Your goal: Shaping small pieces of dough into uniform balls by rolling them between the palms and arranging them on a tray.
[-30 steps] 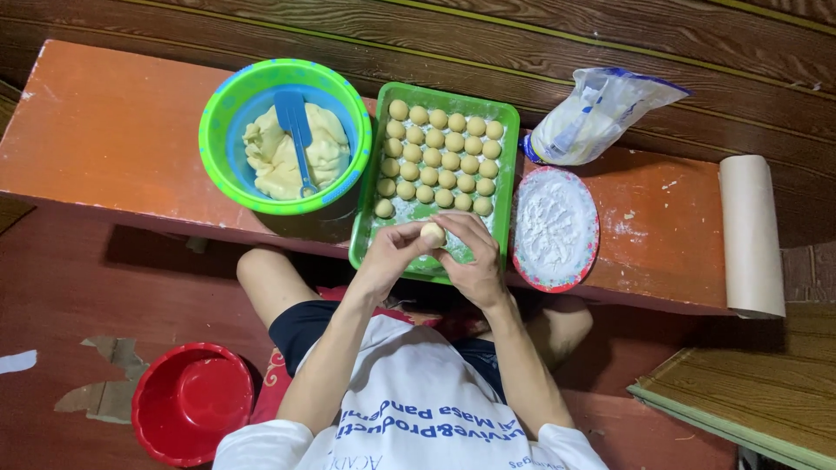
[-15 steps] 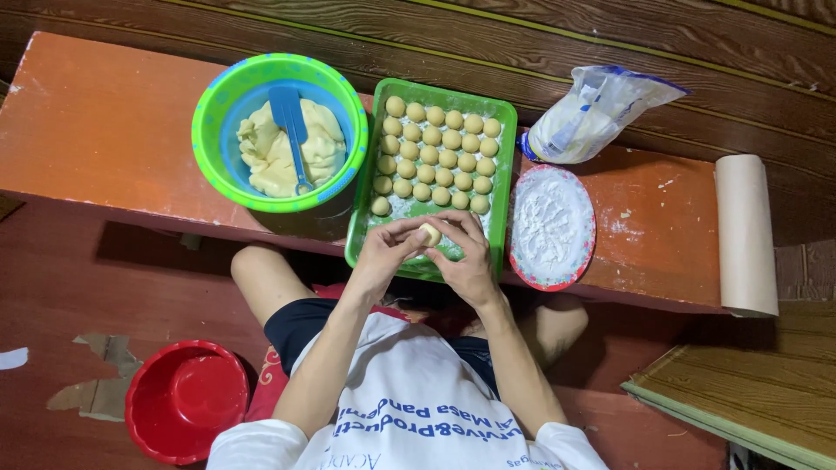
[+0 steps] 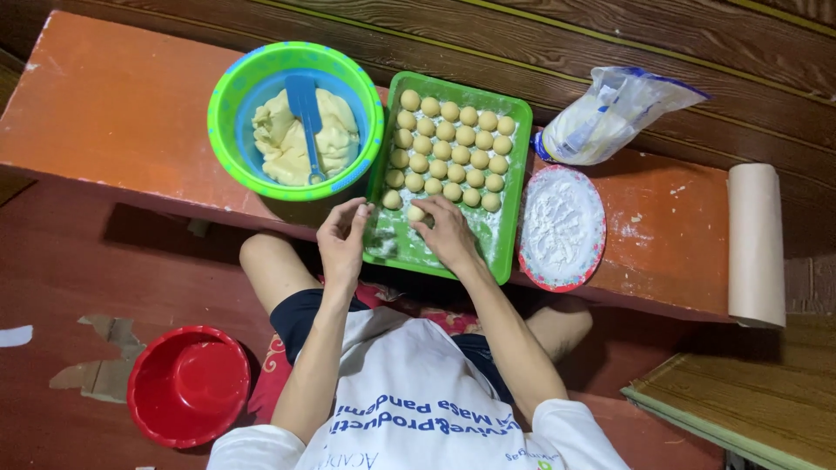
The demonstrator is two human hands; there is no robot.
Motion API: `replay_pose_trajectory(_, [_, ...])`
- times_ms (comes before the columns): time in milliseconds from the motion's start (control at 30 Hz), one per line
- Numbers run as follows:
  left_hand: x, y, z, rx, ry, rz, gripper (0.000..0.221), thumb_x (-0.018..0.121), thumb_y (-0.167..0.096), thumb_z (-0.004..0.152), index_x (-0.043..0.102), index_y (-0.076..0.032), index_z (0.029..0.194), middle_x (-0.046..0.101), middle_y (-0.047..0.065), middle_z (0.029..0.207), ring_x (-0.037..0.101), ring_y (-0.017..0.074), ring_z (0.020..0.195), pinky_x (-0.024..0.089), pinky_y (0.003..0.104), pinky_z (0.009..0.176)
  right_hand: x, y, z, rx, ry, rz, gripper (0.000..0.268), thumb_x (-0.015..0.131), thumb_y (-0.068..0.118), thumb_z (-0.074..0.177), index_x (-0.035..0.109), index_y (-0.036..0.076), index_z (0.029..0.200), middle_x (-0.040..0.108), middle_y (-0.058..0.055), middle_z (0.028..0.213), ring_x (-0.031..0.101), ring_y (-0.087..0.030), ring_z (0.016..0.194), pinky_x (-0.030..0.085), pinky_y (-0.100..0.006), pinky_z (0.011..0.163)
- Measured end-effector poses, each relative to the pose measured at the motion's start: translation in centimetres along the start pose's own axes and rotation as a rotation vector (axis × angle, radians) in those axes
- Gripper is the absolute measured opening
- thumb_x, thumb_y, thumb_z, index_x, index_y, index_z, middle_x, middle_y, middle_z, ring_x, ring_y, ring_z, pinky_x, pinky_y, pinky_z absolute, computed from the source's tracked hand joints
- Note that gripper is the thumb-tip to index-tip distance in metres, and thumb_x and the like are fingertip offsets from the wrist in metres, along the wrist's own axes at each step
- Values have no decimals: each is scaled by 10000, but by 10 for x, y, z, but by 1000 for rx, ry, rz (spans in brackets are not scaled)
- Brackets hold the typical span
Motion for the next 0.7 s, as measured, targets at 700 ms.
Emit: replay_pose_trajectory(700, [5, 37, 3, 45, -19, 154, 175, 690, -214, 985, 782, -162, 1124, 788, 55, 980, 702, 148, 888, 551, 294, 801, 13, -16, 13, -218, -316, -286, 312, 822, 340, 841, 765, 104, 1037, 645, -88, 746, 710, -295, 743, 584, -419, 655])
Point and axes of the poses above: each hand's wrist, its own z-axis towards the middle knuckle, its own x-axis out of the palm, y = z × x, the point moved 2 cm from there along z, towards the middle knuckle
